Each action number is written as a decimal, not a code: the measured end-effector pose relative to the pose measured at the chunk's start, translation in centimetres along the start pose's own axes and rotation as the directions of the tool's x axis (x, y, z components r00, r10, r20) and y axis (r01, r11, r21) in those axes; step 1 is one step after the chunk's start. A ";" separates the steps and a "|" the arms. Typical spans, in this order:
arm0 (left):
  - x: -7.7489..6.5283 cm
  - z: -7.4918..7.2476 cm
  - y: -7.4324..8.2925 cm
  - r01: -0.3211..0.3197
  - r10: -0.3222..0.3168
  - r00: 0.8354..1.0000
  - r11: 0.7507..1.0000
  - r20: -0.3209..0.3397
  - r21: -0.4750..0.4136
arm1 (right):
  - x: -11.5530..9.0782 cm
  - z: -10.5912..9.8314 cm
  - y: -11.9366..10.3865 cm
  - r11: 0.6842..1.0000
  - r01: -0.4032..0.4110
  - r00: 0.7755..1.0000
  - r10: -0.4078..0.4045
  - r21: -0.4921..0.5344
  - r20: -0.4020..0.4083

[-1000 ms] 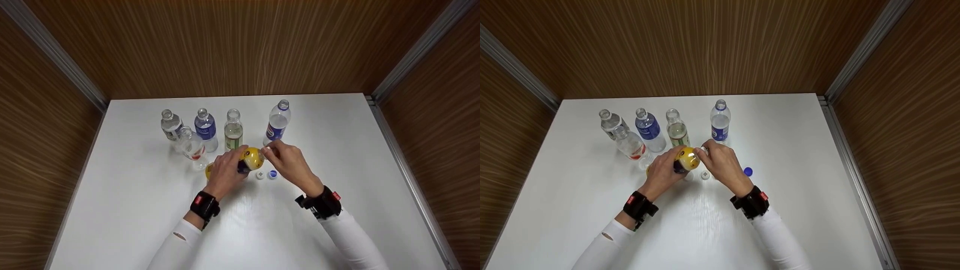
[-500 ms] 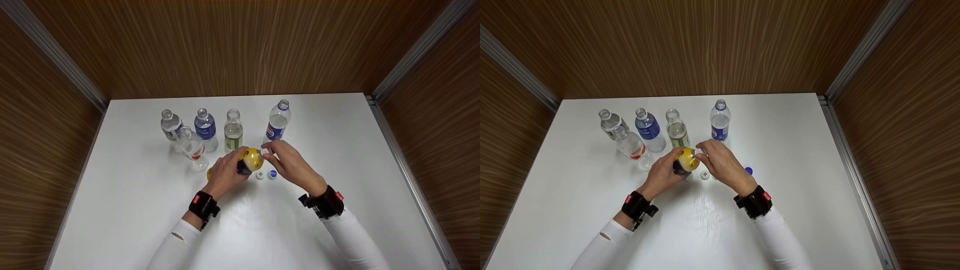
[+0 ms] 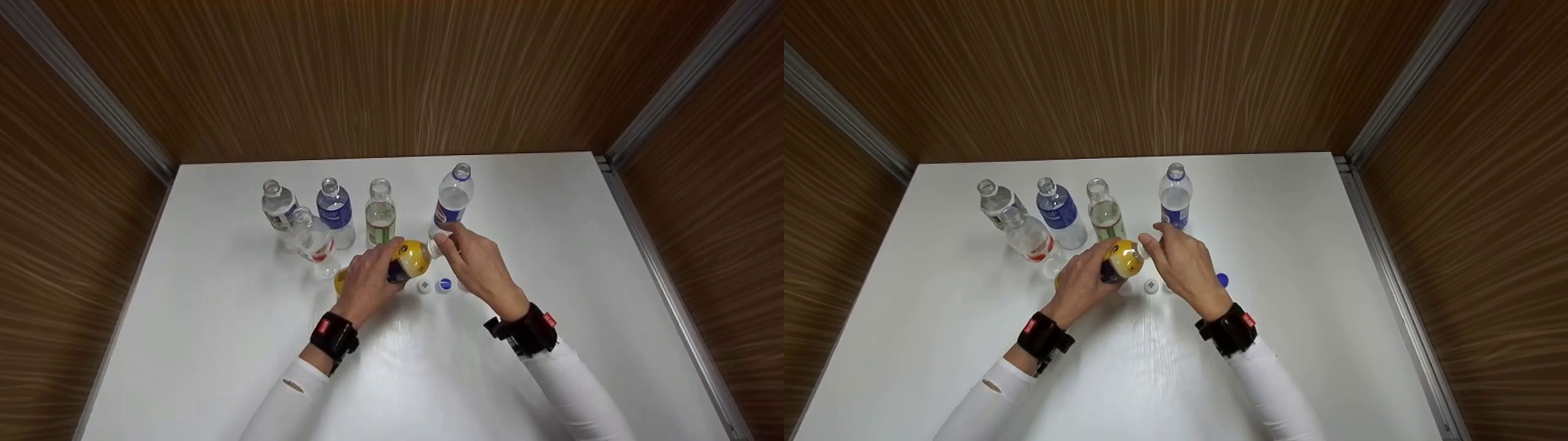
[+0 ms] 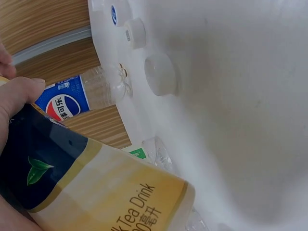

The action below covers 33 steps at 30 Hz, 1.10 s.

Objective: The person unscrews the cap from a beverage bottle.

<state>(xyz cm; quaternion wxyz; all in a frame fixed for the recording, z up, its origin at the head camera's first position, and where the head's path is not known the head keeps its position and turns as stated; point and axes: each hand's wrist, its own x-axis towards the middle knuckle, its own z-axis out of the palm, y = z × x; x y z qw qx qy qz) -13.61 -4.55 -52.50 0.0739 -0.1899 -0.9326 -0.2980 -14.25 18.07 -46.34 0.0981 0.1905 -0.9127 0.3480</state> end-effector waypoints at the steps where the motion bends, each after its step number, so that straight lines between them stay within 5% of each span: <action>1: 0.0 0.0 0.0 -0.004 0.004 1.000 1.000 -0.002 0.010 | 0.0 0.0 -0.1 1.000 0.002 1.000 -0.002 -0.001 -0.005; 21: -0.1 -0.1 -0.1 -0.012 0.012 1.000 1.000 0.007 0.006 | 0.0 -0.6 -0.3 0.990 0.106 0.991 -0.114 0.096 0.077; 33: 0.0 -0.3 -0.1 0.031 -0.028 0.997 0.999 0.067 -0.043 | -0.3 -0.7 0.4 0.952 0.294 0.947 -0.302 0.083 0.114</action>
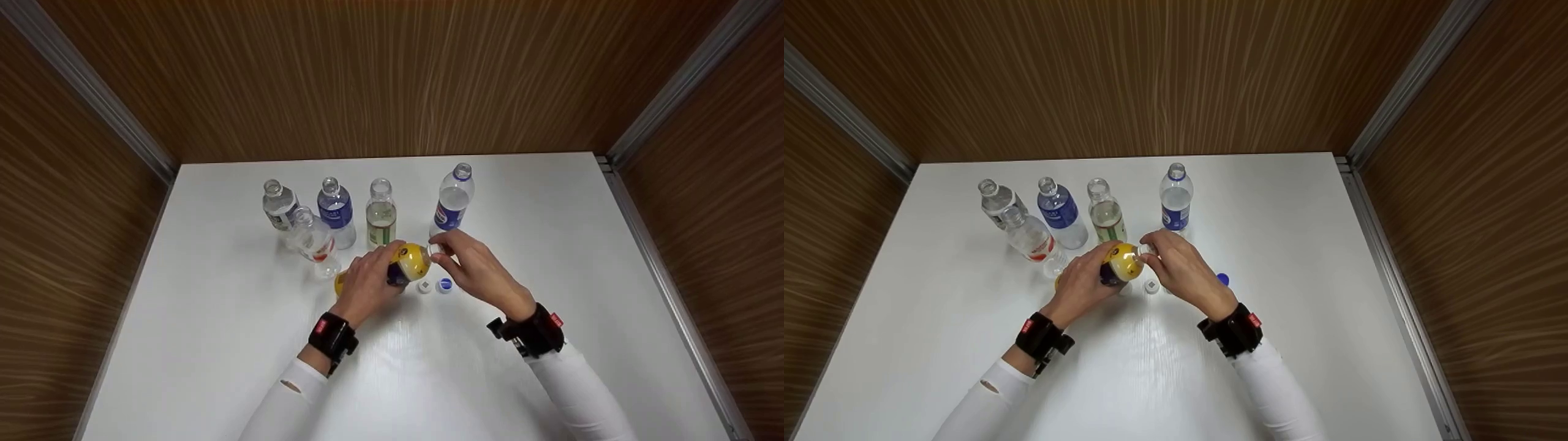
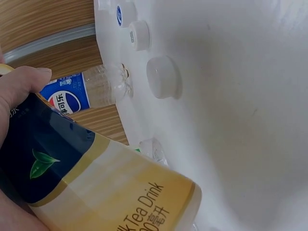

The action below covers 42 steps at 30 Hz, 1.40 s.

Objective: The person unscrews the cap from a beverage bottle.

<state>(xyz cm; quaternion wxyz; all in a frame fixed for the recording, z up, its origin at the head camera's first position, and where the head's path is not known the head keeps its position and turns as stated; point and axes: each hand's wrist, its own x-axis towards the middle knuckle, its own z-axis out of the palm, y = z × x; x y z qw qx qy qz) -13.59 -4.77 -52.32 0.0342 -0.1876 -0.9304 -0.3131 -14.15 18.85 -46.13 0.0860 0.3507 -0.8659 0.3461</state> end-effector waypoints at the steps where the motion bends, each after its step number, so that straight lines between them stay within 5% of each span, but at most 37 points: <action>1: 0.0 0.0 0.0 0.002 -0.002 1.000 1.000 0.003 0.000 | 0.0 0.0 0.0 1.000 -0.003 1.000 0.003 0.000 0.006; 5: -0.1 0.1 0.0 0.013 -0.013 1.000 1.000 0.012 -0.008 | 0.1 -0.1 0.0 0.996 -0.084 0.996 0.083 0.033 0.033; 9: -0.1 0.2 0.0 -0.015 0.015 1.000 1.000 -0.004 -0.005 | 0.1 0.0 -0.2 0.968 -0.245 0.969 0.243 0.054 0.046; 14: 0.0 0.3 -0.1 -0.037 0.038 0.999 0.999 -0.014 0.021 | 0.2 0.4 -0.4 0.943 -0.333 0.943 0.333 0.024 -0.019; 20: -0.1 0.3 -0.1 -0.017 0.017 1.000 0.999 0.002 0.036 | 0.3 0.7 -0.4 0.955 -0.295 0.952 0.293 -0.011 -0.084; 36: -0.1 0.1 0.0 0.017 -0.017 1.000 1.000 0.012 0.009 | 0.2 0.4 -0.3 0.988 -0.154 0.987 0.155 0.013 -0.045; 42: -0.1 0.2 -0.3 -0.028 0.028 0.999 1.000 -0.036 0.010 | 0.1 0.2 -0.1 0.998 -0.063 0.998 0.063 0.013 -0.028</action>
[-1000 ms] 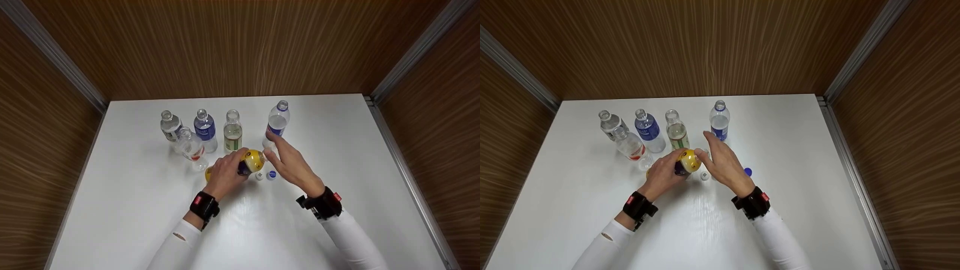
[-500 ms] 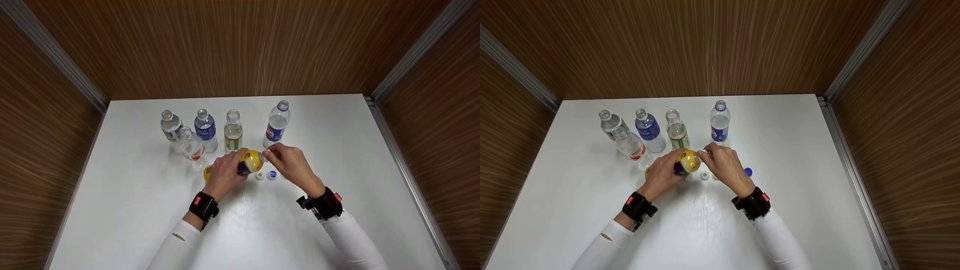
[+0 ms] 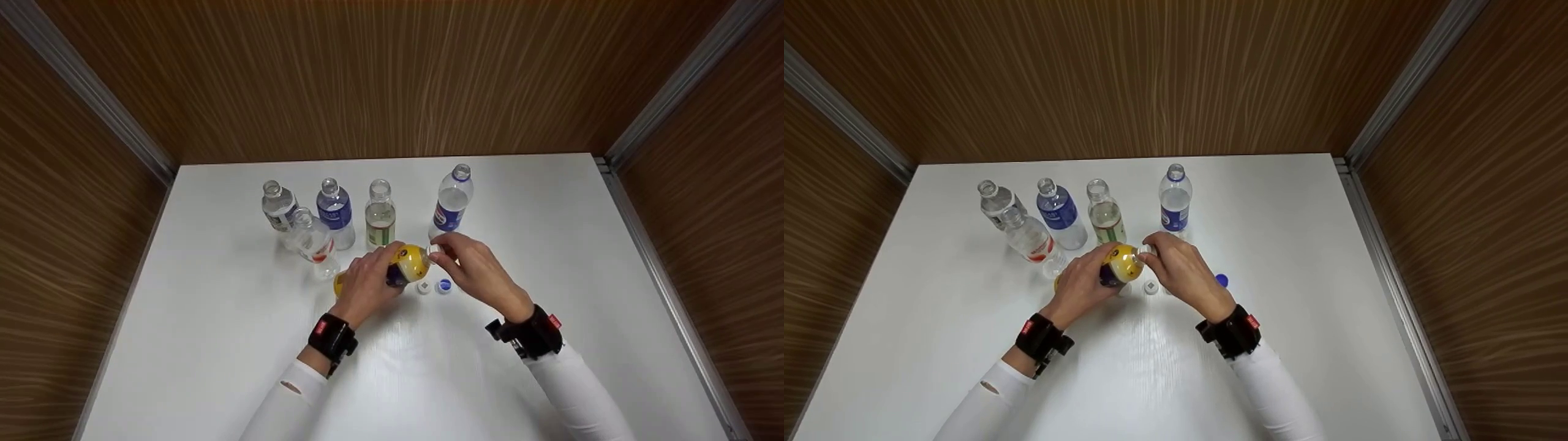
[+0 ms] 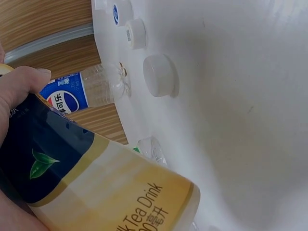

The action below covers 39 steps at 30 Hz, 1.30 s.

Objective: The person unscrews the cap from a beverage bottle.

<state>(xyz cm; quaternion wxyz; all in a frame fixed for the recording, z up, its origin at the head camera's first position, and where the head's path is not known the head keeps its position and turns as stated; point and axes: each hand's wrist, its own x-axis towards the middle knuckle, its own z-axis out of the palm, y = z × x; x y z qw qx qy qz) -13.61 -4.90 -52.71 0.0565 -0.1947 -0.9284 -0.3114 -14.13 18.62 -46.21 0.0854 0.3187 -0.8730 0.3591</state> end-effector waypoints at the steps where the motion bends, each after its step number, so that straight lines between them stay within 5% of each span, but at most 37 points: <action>1: 0.0 0.0 -0.1 -0.007 0.007 1.000 1.000 -0.008 0.000 | 0.0 0.0 0.0 1.000 0.010 1.000 -0.010 0.000 0.003; 4: -0.1 0.1 -0.1 -0.005 0.005 1.000 1.000 -0.004 -0.002 | 0.0 -0.1 -0.1 1.000 -0.010 1.000 0.010 0.012 0.029; 13: -0.1 0.1 -0.1 0.014 -0.014 1.000 1.000 0.014 -0.006 | -0.1 0.5 -0.3 0.969 -0.249 0.964 0.247 0.000 0.096; 22: -0.1 0.1 0.2 0.019 -0.020 1.000 1.000 0.017 0.021 | 0.0 1.1 -0.3 0.984 -0.177 0.982 0.175 -0.034 -0.073; 33: 0.0 0.0 0.4 0.034 -0.034 0.999 0.999 0.013 0.017 | -0.2 0.5 0.0 0.999 0.021 1.000 -0.021 -0.034 -0.014; 39: -0.1 -0.1 0.5 0.058 -0.057 0.998 0.997 0.036 -0.040 | -0.1 0.0 0.1 0.997 0.065 0.997 -0.062 -0.039 0.054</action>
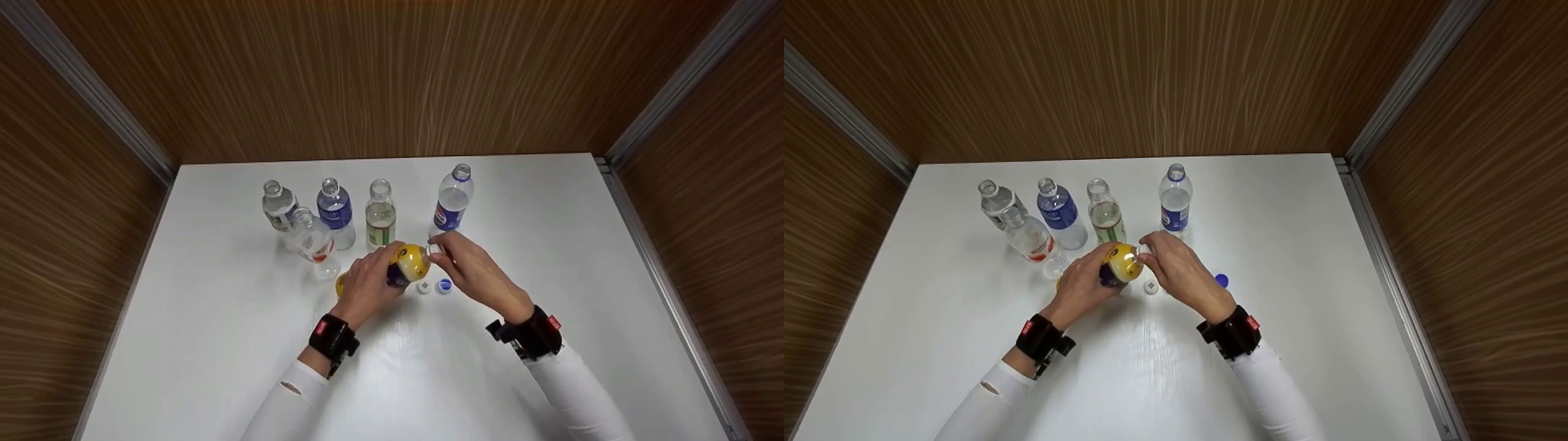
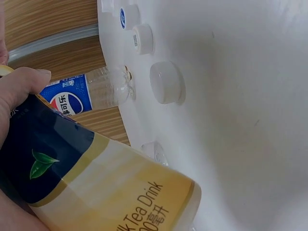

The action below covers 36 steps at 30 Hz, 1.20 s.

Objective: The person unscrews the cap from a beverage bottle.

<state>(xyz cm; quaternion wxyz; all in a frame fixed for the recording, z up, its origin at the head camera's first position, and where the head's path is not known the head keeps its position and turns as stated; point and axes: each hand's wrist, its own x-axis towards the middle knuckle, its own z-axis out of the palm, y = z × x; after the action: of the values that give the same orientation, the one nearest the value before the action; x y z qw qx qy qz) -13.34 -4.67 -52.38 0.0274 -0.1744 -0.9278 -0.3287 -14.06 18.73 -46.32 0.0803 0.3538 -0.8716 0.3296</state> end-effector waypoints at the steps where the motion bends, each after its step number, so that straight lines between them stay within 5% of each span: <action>1: 0.0 0.0 0.0 0.005 -0.005 1.000 1.000 0.004 -0.008 | 0.0 0.0 0.0 1.000 -0.001 1.000 0.001 0.004 0.013; 9: -0.1 0.1 -0.4 0.003 -0.003 1.000 1.000 0.002 -0.023 | 0.1 -0.2 0.1 0.998 -0.035 0.999 0.033 0.056 0.040; 18: 0.0 0.1 -0.1 -0.003 0.003 1.000 1.000 -0.016 0.015 | 0.1 0.4 -0.2 0.971 -0.212 0.974 0.219 0.111 -0.053; 24: 0.0 0.2 -0.2 -0.034 0.036 0.999 0.998 -0.028 0.061 | 0.3 0.3 -0.2 0.980 -0.193 0.968 0.199 0.050 -0.156; 36: -0.1 0.2 -0.3 -0.013 0.014 1.000 0.999 -0.020 0.032 | 0.3 -0.2 -0.2 0.986 -0.089 0.994 0.098 0.144 -0.056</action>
<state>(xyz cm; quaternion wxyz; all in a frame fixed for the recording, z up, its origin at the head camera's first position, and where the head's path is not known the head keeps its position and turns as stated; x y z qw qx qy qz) -13.31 -4.82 -52.70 0.0416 -0.1768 -0.9313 -0.3156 -14.18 18.56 -45.89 0.0669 0.3066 -0.8588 0.4049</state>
